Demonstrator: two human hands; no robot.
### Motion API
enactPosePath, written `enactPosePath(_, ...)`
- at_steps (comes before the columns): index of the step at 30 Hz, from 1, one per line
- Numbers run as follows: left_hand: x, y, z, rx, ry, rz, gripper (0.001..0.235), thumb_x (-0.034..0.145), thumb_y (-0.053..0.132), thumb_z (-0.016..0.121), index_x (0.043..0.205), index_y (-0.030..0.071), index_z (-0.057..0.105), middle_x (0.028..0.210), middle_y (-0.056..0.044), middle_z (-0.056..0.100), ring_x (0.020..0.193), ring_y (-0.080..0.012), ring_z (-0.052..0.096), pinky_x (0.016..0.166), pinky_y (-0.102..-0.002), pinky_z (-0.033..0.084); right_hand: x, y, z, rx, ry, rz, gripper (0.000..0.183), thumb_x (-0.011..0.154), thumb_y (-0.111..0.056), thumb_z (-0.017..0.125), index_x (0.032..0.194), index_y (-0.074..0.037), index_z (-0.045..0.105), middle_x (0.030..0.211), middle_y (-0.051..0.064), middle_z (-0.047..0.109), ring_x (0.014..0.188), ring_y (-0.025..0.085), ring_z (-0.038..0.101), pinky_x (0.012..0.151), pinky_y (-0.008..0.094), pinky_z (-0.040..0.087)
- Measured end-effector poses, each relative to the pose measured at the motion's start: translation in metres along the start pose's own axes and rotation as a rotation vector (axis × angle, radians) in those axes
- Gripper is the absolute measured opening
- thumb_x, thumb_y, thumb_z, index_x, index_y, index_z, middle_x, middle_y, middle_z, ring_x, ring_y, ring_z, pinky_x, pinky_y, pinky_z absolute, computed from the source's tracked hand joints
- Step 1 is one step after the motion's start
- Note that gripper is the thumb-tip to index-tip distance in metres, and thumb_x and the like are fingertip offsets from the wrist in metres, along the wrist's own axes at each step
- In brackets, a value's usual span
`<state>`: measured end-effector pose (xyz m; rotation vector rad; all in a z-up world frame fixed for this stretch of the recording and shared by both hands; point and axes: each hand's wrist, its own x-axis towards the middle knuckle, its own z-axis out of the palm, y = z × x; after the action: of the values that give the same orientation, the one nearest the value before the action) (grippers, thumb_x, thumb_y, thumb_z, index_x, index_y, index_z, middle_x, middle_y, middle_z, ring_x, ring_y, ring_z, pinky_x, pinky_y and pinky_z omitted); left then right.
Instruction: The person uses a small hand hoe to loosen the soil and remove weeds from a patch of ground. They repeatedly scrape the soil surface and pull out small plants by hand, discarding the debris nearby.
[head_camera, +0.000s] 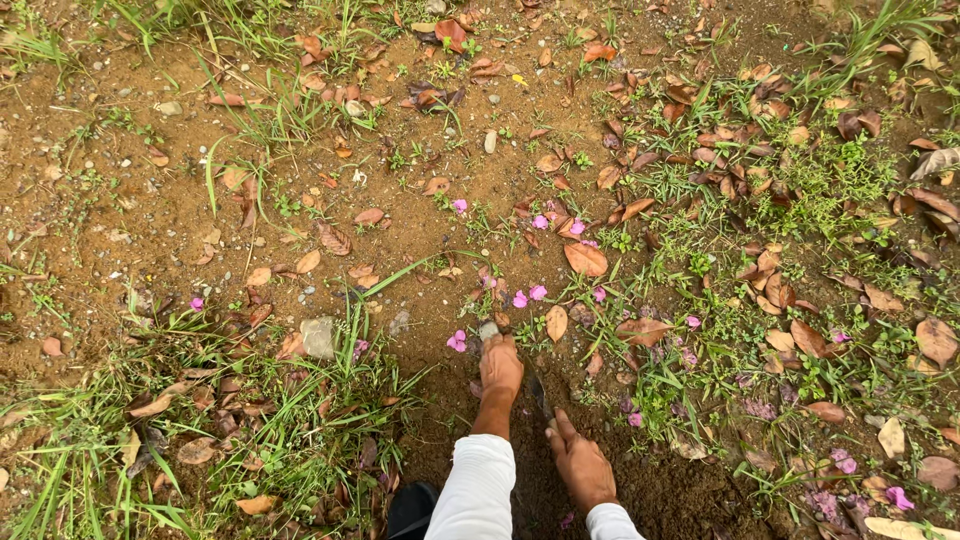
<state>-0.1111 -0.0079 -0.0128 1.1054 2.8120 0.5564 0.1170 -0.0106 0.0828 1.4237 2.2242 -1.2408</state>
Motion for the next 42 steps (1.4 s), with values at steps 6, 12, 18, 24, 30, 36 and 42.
enactPosePath(6,-0.023,-0.001,-0.021,-0.11,-0.159,-0.317,0.051,0.082,0.0,0.065,0.131,0.009,0.065,0.148,-0.021,0.051,0.124,-0.0357,0.055,0.093,-0.045,0.051,-0.039,-0.007,0.005,-0.377,0.154,-0.17,0.057,0.102,-0.043,0.044,0.157,-0.034,0.03,0.122,0.02,0.067,0.078,0.038,0.075,0.071,0.047,0.062)
enactPosePath(12,-0.073,-0.016,-0.036,-1.209,0.307,-0.997,0.006,0.102,0.013,0.051,0.106,0.014,0.055,0.093,-0.005,0.061,0.081,-0.0199,0.058,0.068,-0.035,0.05,-0.064,0.006,0.056,-0.443,0.125,-0.272,0.061,0.102,-0.044,0.045,0.159,-0.035,0.025,0.102,0.019,0.071,0.07,0.035,0.074,0.064,0.046,0.062)
enactPosePath(18,-0.089,-0.023,-0.056,-1.224,0.232,-0.91,0.026,0.108,0.011,0.046,0.085,0.003,0.056,0.079,-0.008,0.055,0.07,-0.0252,0.047,0.057,-0.04,0.04,-0.067,0.02,0.043,0.7,0.051,0.186,0.051,0.101,-0.044,0.065,0.15,-0.028,0.066,0.072,0.003,0.068,0.048,0.01,0.05,0.043,0.032,0.044)
enactPosePath(24,-0.07,0.004,-0.046,-0.604,-0.089,-0.628,0.027,0.101,0.006,0.055,0.119,0.009,0.075,0.121,-0.014,0.06,0.094,-0.0275,0.065,0.085,-0.043,0.058,-0.098,-0.003,-0.045,0.712,-0.321,0.478,0.055,0.104,-0.046,0.053,0.156,-0.029,0.05,0.06,0.001,0.051,0.04,0.012,0.037,0.034,0.03,0.034)
enactPosePath(30,-0.078,0.026,-0.045,-0.282,-0.209,-0.347,0.04,0.088,0.02,0.078,0.126,0.008,0.071,0.138,-0.016,0.062,0.136,-0.0377,0.049,0.117,-0.043,0.04,-0.098,-0.008,-0.063,0.598,-0.357,0.503,0.056,0.104,-0.047,0.053,0.157,-0.03,0.047,0.06,0.002,0.051,0.041,0.012,0.037,0.036,0.029,0.036)
enactPosePath(36,-0.068,0.037,-0.034,-0.281,-0.205,-0.157,0.054,0.082,0.02,0.08,0.133,0.014,0.065,0.141,-0.018,0.056,0.137,-0.0399,0.045,0.111,-0.044,0.042,-0.095,-0.024,-0.033,0.777,-0.305,0.486,0.059,0.104,-0.042,0.053,0.159,-0.026,0.038,0.06,0.004,0.047,0.039,0.015,0.038,0.035,0.034,0.035)
enactPosePath(42,-0.052,0.034,0.005,-0.184,-0.095,-0.112,0.027,0.093,0.004,0.066,0.116,0.012,0.077,0.126,-0.013,0.072,0.125,-0.0347,0.062,0.105,-0.044,0.053,-0.089,-0.028,-0.037,0.61,-0.243,0.464,0.059,0.103,-0.044,0.056,0.158,-0.027,0.045,0.065,0.009,0.052,0.04,0.017,0.04,0.039,0.035,0.035)
